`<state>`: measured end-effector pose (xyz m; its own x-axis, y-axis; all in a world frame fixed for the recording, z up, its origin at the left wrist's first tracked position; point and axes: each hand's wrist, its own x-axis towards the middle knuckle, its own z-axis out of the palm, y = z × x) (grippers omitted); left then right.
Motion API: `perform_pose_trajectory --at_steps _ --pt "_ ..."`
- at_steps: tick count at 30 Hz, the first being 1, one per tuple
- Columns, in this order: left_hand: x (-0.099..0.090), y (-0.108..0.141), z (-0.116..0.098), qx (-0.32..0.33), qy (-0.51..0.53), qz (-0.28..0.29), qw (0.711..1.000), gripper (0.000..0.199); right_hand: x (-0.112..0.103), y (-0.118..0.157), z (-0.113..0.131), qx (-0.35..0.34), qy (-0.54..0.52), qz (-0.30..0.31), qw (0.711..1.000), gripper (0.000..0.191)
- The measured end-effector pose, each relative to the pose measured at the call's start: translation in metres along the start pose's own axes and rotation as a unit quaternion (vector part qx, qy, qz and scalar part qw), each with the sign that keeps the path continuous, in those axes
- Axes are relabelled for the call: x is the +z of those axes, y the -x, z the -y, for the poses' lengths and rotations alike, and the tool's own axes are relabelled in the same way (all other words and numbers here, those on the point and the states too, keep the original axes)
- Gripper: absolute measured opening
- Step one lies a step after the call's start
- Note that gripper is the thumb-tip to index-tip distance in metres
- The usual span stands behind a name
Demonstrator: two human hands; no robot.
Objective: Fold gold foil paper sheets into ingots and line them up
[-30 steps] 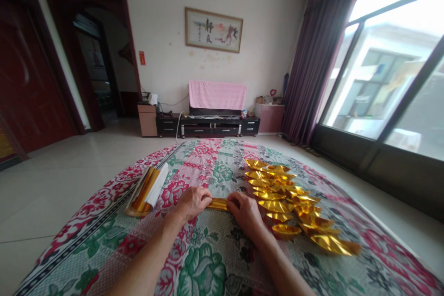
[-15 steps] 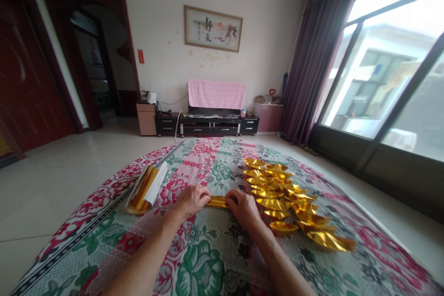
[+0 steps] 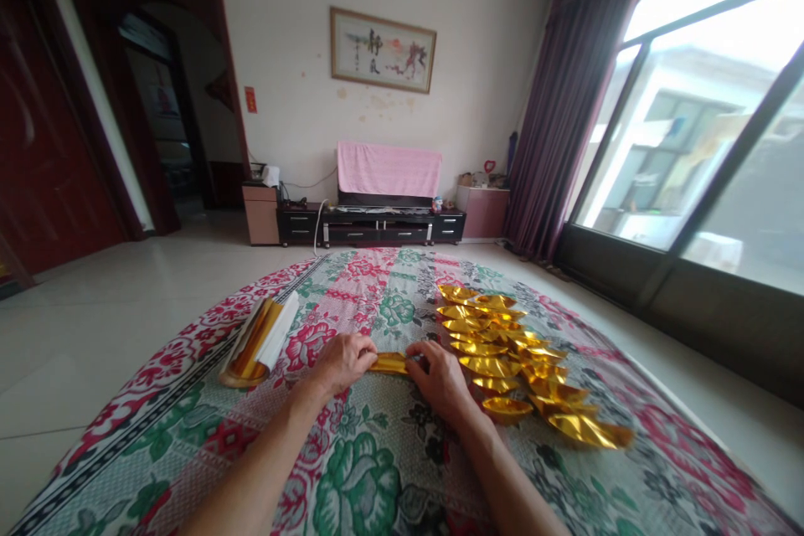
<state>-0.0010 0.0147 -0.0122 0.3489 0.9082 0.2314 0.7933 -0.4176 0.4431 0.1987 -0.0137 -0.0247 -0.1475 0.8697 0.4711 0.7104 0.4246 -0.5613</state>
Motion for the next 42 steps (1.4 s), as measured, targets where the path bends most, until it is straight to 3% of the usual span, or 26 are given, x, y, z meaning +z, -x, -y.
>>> perform_pose_trajectory --at_steps 6,30,42 --pt "-0.0022 0.0012 -0.002 0.005 0.0 -0.002 1.0 0.023 -0.0021 0.0016 0.003 -0.007 -0.012 -0.032 0.999 0.016" --pt "0.0018 0.0 0.0033 0.016 -0.006 -0.015 1.0 0.021 0.0006 -0.0073 -0.0015 0.006 0.07 0.04 0.997 0.018" --pt "0.0037 0.002 0.0033 0.009 -0.023 -0.021 0.999 0.019 0.0048 -0.0047 0.001 0.031 0.077 0.018 0.996 0.011"
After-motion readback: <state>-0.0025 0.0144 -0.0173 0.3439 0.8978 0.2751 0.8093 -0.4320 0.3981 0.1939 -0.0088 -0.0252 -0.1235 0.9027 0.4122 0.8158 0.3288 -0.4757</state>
